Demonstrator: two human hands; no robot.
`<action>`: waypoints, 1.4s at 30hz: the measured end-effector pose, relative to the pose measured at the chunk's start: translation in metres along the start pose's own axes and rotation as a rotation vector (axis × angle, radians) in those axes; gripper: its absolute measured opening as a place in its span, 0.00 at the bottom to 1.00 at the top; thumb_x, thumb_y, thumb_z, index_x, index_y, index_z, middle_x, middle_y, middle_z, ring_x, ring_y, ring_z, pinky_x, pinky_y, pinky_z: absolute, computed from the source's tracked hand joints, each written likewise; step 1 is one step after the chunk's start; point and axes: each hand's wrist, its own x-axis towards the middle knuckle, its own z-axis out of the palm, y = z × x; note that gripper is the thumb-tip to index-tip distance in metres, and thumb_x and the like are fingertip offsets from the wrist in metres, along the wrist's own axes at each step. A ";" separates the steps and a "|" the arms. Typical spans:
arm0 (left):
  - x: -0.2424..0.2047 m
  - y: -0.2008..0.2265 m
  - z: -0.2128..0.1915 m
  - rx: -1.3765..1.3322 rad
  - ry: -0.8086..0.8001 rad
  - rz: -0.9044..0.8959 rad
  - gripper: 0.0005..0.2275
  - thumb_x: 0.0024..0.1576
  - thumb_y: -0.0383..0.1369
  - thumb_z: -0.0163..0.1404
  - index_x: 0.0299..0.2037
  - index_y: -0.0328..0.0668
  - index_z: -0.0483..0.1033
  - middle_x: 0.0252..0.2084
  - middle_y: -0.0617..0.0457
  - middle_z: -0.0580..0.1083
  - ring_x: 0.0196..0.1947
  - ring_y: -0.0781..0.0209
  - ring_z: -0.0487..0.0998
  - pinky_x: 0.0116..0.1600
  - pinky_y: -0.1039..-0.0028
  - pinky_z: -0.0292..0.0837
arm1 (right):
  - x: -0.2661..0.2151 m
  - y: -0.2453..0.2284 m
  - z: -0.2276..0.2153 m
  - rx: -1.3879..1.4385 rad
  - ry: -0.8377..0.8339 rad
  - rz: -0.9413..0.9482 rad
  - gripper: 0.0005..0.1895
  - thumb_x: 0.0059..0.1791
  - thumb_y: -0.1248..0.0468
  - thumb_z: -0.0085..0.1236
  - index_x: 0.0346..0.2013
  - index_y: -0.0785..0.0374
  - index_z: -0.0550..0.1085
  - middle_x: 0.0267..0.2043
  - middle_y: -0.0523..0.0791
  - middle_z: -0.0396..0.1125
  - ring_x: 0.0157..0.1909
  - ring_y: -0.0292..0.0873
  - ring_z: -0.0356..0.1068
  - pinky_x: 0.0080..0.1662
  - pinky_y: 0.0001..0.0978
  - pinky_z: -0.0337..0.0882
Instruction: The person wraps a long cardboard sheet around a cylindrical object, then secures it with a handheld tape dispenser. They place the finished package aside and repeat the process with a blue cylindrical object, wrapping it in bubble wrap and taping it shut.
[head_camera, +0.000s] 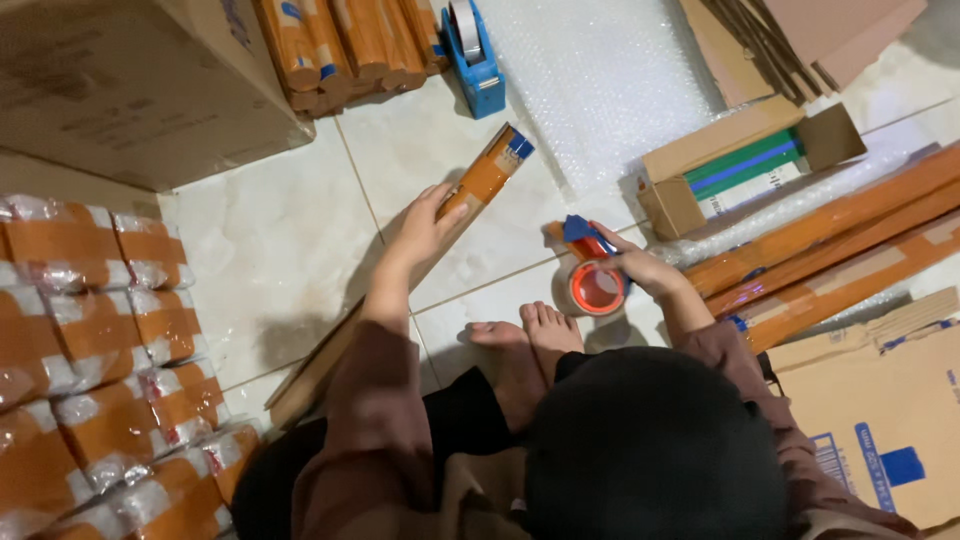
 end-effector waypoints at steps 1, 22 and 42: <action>-0.007 0.014 -0.009 0.005 -0.004 0.008 0.24 0.59 0.53 0.40 0.60 0.51 0.61 0.56 0.50 0.66 0.57 0.48 0.67 0.58 0.57 0.64 | 0.017 0.021 -0.011 0.008 0.007 -0.002 0.41 0.38 0.63 0.50 0.66 0.53 0.55 0.68 0.65 0.43 0.67 0.62 0.49 0.61 0.42 0.58; -0.057 0.148 -0.017 -0.238 0.074 0.241 0.19 0.59 0.41 0.44 0.55 0.37 0.66 0.45 0.43 0.71 0.48 0.42 0.73 0.53 0.57 0.66 | 0.072 0.011 0.043 0.637 0.049 -0.833 0.39 0.49 0.50 0.49 0.68 0.56 0.43 0.56 0.48 0.58 0.48 0.40 0.64 0.47 0.33 0.72; -0.133 -0.107 0.103 0.596 0.249 -0.225 0.30 0.47 0.44 0.56 0.58 0.46 0.58 0.46 0.52 0.66 0.45 0.52 0.72 0.51 0.63 0.67 | 0.175 0.071 -0.074 -0.256 0.279 -0.371 0.32 0.40 0.75 0.46 0.60 0.75 0.58 0.47 0.68 0.59 0.52 0.70 0.60 0.49 0.61 0.61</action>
